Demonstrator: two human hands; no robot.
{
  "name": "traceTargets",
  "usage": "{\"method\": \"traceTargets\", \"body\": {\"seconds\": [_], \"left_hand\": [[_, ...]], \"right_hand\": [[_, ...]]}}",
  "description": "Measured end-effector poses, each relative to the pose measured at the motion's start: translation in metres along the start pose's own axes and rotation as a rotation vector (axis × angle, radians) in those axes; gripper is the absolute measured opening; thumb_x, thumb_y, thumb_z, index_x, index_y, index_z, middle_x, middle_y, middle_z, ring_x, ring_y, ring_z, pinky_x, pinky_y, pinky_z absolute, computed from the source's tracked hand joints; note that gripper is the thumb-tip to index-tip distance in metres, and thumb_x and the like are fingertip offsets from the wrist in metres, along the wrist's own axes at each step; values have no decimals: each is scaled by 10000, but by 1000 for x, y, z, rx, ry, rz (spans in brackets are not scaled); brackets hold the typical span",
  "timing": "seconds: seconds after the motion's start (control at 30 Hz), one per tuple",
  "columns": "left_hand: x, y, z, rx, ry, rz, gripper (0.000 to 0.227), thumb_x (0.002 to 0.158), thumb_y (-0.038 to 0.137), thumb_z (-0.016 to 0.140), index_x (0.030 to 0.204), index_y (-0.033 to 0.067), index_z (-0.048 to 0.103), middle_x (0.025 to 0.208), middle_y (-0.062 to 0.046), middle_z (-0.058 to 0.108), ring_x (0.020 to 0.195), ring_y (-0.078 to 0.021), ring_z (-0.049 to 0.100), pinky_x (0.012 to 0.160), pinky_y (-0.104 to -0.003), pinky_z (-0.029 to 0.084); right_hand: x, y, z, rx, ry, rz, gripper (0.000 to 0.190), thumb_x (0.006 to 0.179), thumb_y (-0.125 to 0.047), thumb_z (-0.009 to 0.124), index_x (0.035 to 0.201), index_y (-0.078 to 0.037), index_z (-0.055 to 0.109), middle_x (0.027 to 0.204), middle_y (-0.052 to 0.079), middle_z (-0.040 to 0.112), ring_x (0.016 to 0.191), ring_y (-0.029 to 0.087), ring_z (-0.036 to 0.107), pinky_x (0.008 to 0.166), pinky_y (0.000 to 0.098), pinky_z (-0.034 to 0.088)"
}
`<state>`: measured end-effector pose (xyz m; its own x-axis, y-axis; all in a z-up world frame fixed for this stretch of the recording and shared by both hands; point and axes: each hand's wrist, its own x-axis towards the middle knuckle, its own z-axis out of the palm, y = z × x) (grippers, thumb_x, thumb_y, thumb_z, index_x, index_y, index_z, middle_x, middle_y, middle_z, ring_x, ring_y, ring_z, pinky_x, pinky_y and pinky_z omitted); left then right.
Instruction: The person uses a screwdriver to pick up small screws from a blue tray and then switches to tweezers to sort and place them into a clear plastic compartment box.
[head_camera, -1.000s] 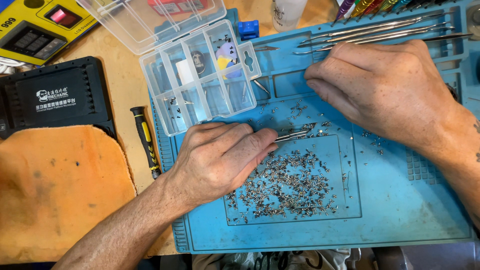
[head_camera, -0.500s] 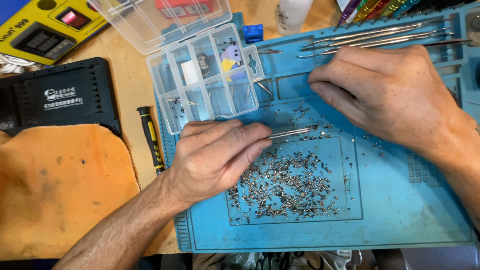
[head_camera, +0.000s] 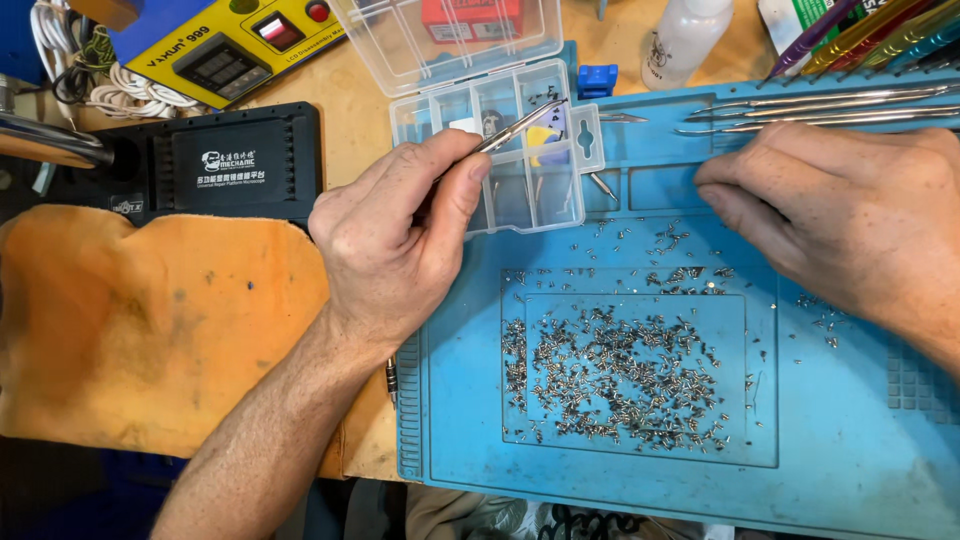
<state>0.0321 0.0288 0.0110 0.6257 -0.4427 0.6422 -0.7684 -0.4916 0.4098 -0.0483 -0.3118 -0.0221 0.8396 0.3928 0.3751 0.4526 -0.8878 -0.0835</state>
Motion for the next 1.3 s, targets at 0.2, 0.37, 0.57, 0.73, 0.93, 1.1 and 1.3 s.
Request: {"method": "traceTargets", "body": {"seconds": [0.2, 0.37, 0.57, 0.73, 0.93, 1.1, 1.3], "left_hand": [[1, 7, -4, 46, 27, -49, 104, 1147, 42, 743, 1170, -50, 785, 922, -113, 772, 677, -196, 606, 654, -326, 502], [4, 19, -10, -14, -64, 106, 153, 1142, 53, 740, 1157, -92, 787, 887, -153, 769, 666, -227, 661, 642, -358, 547], [8, 54, 10, -180, -335, 293, 149, 1127, 54, 800, 1209, -60, 748, 928, -120, 722, 653, -255, 636, 618, -410, 570], [1, 58, 26, -214, -384, 200, 109, 1142, 93, 745, 1195, -3, 747, 939, -84, 742, 690, -244, 677, 631, -384, 562], [-9, 58, 37, -244, -391, 234, 145, 1134, 89, 770, 1211, -30, 742, 895, -89, 677, 648, -260, 596, 607, -403, 517], [-10, 59, 40, -228, -399, 226, 133, 1137, 81, 765, 1209, -29, 745, 878, -78, 650, 650, -252, 590, 613, -392, 522], [-11, 59, 41, -218, -400, 233, 123, 1138, 79, 755, 1205, -25, 749, 903, -73, 674, 660, -248, 602, 617, -386, 524]], "right_hand": [[-4, 6, 6, -31, -1, 9, 81, 1322, -258, 823, 1252, -223, 842, 1059, -68, 765, 983, 180, 774, 706, 353, 512], [1, 6, -3, 9, -50, 30, 60, 1295, -219, 793, 1239, -218, 814, 1079, -71, 758, 948, 179, 755, 665, 382, 511], [6, 8, -3, 80, -66, 28, 61, 1248, -222, 757, 1192, -201, 767, 1023, -31, 722, 908, 241, 740, 651, 437, 533], [7, 11, 2, 111, -38, 9, 76, 1231, -231, 777, 1177, -178, 763, 1032, -28, 743, 906, 246, 754, 665, 440, 558], [7, 10, 3, 85, -52, 9, 95, 1241, -239, 761, 1163, -186, 755, 1034, -36, 731, 830, 255, 723, 585, 446, 532], [4, 10, 5, -5, -60, 17, 120, 1259, -291, 767, 1162, -224, 742, 1007, -50, 699, 786, 253, 702, 534, 448, 524], [5, 9, 3, -5, -51, 7, 114, 1263, -282, 756, 1166, -224, 741, 1017, -54, 695, 801, 240, 705, 526, 436, 517]]}}
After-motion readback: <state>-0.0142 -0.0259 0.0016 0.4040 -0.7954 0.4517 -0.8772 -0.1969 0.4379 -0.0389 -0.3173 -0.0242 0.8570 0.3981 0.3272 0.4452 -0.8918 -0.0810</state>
